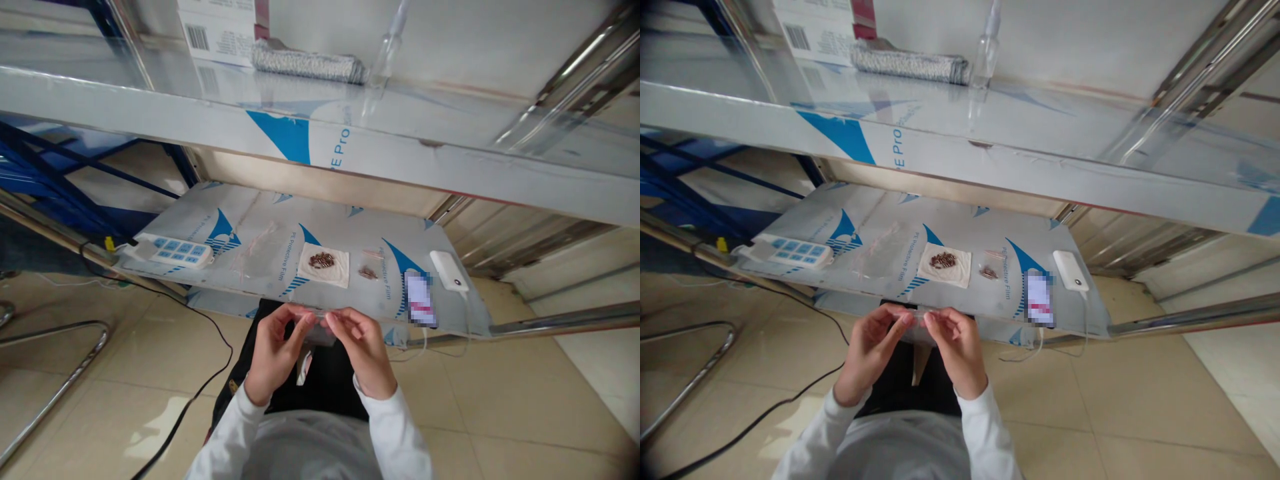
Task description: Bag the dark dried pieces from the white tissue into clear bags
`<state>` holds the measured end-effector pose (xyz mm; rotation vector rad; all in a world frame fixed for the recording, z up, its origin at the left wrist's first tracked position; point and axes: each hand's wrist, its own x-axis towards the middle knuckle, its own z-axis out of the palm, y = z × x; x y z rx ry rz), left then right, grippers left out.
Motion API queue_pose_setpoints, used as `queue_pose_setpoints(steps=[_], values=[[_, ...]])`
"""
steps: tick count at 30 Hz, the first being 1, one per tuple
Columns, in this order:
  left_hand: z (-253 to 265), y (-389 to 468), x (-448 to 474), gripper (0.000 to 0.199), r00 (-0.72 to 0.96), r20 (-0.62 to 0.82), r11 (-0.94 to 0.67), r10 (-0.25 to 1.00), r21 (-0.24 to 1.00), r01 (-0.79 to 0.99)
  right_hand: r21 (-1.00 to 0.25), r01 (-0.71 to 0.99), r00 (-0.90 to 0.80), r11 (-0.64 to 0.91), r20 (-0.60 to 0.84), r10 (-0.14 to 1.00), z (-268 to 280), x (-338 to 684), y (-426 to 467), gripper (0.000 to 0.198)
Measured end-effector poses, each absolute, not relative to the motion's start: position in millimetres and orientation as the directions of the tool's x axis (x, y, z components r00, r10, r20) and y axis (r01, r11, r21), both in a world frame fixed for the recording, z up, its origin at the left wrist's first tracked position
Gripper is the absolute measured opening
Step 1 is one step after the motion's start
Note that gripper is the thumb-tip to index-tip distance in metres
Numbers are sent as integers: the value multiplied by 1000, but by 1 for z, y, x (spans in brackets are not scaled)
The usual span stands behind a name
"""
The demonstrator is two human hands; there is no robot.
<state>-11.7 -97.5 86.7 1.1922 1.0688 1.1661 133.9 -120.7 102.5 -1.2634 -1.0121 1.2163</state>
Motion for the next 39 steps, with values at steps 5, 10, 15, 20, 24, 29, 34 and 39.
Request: queue_pose_setpoints(steps=[5,10,15,20,24,29,34,39], values=[[89,-98,-8,20,206,-35,56,978,994,-98,-1000,2,147,-23,-23,989,97,138,-124,18],[87,-96,-5,16,170,31,-22,985,998,-51,-999,-34,136,-37,-42,990,93,140,-123,17],[85,-97,0,17,216,-10,23,976,998,-57,-993,-116,194,-19,-41,980,90,143,-127,16],[84,-98,6,15,242,-41,55,970,997,-52,-1000,-31,128,0,-4,992,85,149,-132,15],[82,-96,10,14,228,-45,56,973,998,-43,-992,-124,155,-26,-45,987,77,151,-133,13],[76,-92,13,26,326,-118,138,938,990,-40,-984,-174,223,-29,-68,972,67,156,-126,16],[67,-87,13,29,302,-102,85,948,994,70,-976,-195,176,-95,-130,976,60,160,-122,16],[61,-79,16,36,317,-108,63,942,987,147,-982,-126,143,-137,-155,978,59,165,-116,22]])
